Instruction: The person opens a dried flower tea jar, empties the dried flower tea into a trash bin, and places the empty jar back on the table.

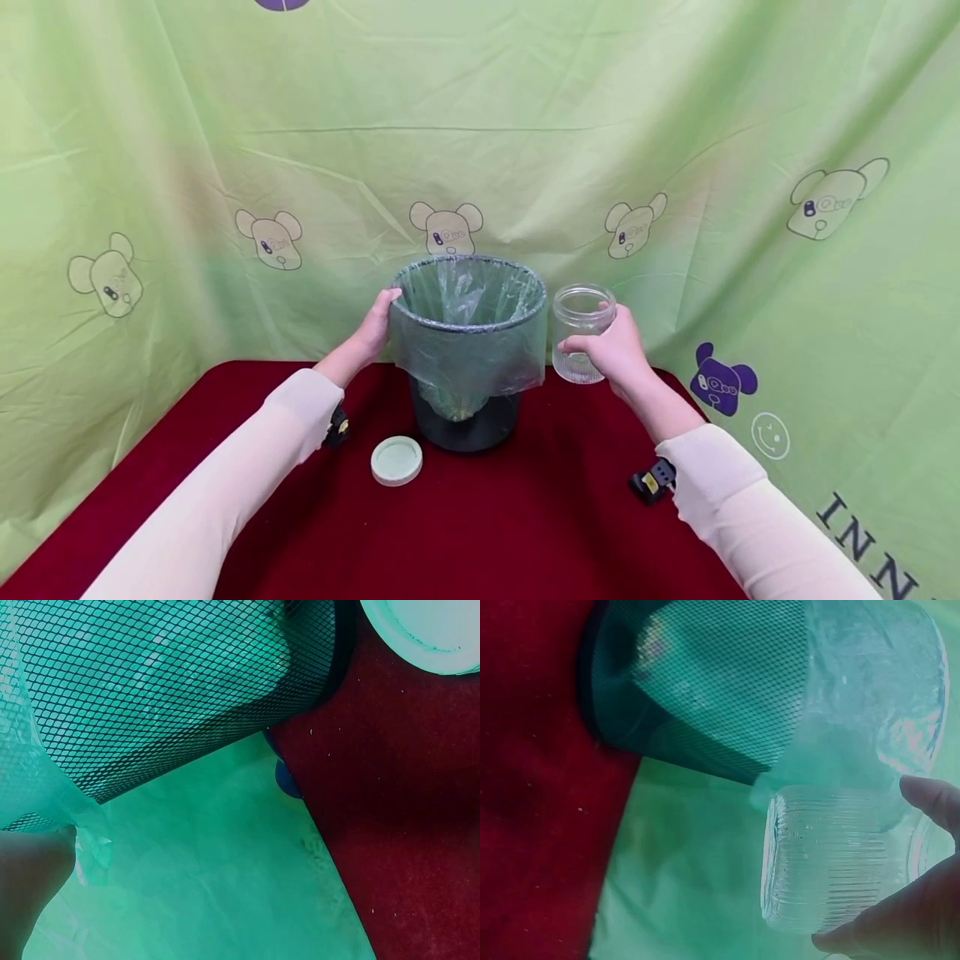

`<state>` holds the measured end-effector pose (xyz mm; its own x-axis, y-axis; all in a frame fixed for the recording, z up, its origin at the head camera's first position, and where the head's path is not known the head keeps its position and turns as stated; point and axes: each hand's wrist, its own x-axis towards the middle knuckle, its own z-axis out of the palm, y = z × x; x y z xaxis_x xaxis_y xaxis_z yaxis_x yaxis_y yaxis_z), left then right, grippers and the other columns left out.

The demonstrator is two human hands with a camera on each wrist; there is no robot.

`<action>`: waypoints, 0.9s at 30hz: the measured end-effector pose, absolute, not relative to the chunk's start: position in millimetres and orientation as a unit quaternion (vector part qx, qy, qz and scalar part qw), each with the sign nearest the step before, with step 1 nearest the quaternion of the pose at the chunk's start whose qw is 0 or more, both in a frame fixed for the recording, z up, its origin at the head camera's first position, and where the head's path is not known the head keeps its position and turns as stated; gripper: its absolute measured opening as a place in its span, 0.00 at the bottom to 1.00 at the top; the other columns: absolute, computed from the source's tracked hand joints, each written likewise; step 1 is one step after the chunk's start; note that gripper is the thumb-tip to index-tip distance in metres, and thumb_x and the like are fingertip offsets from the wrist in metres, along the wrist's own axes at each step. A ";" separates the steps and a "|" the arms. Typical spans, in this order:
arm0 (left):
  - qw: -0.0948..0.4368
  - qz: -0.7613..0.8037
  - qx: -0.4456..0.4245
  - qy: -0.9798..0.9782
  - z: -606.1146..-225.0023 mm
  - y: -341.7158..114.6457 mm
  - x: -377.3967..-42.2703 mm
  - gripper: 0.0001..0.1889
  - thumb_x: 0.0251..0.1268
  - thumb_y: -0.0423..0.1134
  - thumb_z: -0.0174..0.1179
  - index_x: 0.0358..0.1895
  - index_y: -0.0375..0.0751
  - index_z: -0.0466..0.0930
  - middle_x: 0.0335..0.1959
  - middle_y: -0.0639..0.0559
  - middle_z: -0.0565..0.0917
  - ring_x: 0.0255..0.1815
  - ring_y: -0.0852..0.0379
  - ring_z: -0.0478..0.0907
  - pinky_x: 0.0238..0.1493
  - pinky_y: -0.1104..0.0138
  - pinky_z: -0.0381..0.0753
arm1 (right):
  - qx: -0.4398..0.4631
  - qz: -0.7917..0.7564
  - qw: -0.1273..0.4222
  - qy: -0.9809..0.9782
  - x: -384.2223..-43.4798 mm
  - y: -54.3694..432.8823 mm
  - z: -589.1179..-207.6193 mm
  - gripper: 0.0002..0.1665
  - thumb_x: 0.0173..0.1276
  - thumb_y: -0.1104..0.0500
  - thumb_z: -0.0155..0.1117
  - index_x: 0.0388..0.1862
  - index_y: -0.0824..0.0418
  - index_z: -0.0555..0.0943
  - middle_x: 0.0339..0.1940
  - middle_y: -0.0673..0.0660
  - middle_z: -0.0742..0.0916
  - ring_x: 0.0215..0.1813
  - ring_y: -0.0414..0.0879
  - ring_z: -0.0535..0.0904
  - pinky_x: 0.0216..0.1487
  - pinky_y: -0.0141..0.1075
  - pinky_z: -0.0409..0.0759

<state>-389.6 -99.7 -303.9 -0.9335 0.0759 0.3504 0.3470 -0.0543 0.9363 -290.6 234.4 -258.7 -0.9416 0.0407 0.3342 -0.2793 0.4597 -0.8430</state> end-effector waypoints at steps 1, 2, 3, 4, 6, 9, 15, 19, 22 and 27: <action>0.096 -0.709 -0.154 -0.681 -303.5 -99.7 -389.5 0.27 0.66 0.46 0.40 0.59 0.26 0.64 0.64 0.36 0.64 0.64 0.47 0.59 0.69 0.55 0.52 | 0.069 0.514 0.155 -0.841 -290.7 235.1 -261.5 0.44 0.48 0.72 0.72 0.64 0.78 0.62 0.59 0.75 0.74 0.58 0.60 0.70 0.62 0.49 0.67; 0.095 -0.709 -0.154 -0.682 -303.1 -99.7 -389.5 0.27 0.66 0.46 0.40 0.58 0.26 0.64 0.64 0.36 0.64 0.64 0.47 0.58 0.69 0.55 0.52 | 0.066 0.514 0.154 -0.841 -290.4 235.8 -264.3 0.45 0.48 0.71 0.72 0.64 0.78 0.62 0.59 0.75 0.74 0.58 0.60 0.70 0.62 0.49 0.67; 0.094 -0.709 -0.153 -0.682 -302.9 -99.7 -389.3 0.27 0.66 0.46 0.40 0.58 0.26 0.64 0.64 0.37 0.64 0.64 0.48 0.58 0.69 0.55 0.52 | 0.065 0.514 0.154 -0.841 -290.3 236.7 -267.4 0.46 0.48 0.71 0.72 0.65 0.79 0.61 0.60 0.75 0.73 0.59 0.61 0.70 0.62 0.50 0.67; 0.095 -0.708 -0.152 -0.683 -302.8 -99.7 -389.2 0.27 0.66 0.46 0.40 0.58 0.26 0.64 0.64 0.37 0.64 0.64 0.48 0.58 0.69 0.56 0.52 | 0.062 0.516 0.154 -0.840 -290.2 237.5 -270.5 0.47 0.48 0.71 0.72 0.65 0.79 0.60 0.61 0.75 0.73 0.59 0.61 0.69 0.62 0.51 0.67; 0.095 -0.708 -0.149 -0.684 -302.7 -99.6 -388.9 0.27 0.66 0.46 0.40 0.59 0.26 0.64 0.64 0.37 0.64 0.64 0.48 0.58 0.69 0.56 0.52 | 0.059 0.523 0.152 -0.837 -289.7 239.1 -276.9 0.48 0.47 0.71 0.72 0.66 0.79 0.60 0.62 0.76 0.72 0.60 0.62 0.68 0.64 0.52 0.65; 0.094 -0.708 -0.147 -0.685 -302.8 -99.5 -388.4 0.27 0.66 0.46 0.39 0.59 0.26 0.64 0.63 0.37 0.65 0.64 0.48 0.59 0.68 0.57 0.53 | 0.051 0.528 0.151 -0.834 -289.2 241.3 -287.3 0.48 0.47 0.71 0.73 0.66 0.78 0.59 0.62 0.75 0.71 0.60 0.62 0.68 0.63 0.51 0.67; 0.096 -0.711 -0.152 -0.680 -303.5 -99.2 -389.6 0.25 0.66 0.46 0.40 0.55 0.26 0.65 0.60 0.37 0.66 0.60 0.50 0.60 0.67 0.58 0.54 | 0.039 0.518 0.154 -0.840 -291.1 242.4 -307.6 0.44 0.47 0.69 0.76 0.62 0.75 0.65 0.53 0.71 0.78 0.53 0.55 0.73 0.51 0.37 0.73; 0.093 -0.708 -0.152 -0.683 -304.1 -99.1 -390.0 0.25 0.66 0.46 0.40 0.56 0.26 0.64 0.61 0.37 0.65 0.62 0.49 0.60 0.68 0.56 0.53 | 0.036 0.518 0.156 -0.840 -293.9 241.8 -320.9 0.40 0.46 0.69 0.76 0.59 0.74 0.69 0.50 0.69 0.80 0.50 0.52 0.74 0.49 0.35 0.73; 0.090 -0.709 -0.153 -0.682 -304.1 -98.5 -389.8 0.25 0.67 0.46 0.40 0.56 0.26 0.64 0.62 0.37 0.65 0.63 0.48 0.59 0.69 0.55 0.52 | 0.028 0.522 0.157 -0.838 -295.9 241.9 -331.4 0.39 0.46 0.69 0.76 0.59 0.73 0.71 0.48 0.67 0.82 0.48 0.50 0.75 0.49 0.35 0.73; 0.094 -0.712 -0.149 -0.680 -304.2 -98.5 -389.6 0.25 0.66 0.46 0.40 0.56 0.26 0.65 0.61 0.38 0.65 0.61 0.50 0.59 0.67 0.58 0.53 | 0.008 0.528 0.167 -0.832 -299.5 241.6 -345.5 0.39 0.46 0.70 0.76 0.59 0.73 0.71 0.51 0.70 0.80 0.51 0.53 0.75 0.52 0.37 0.72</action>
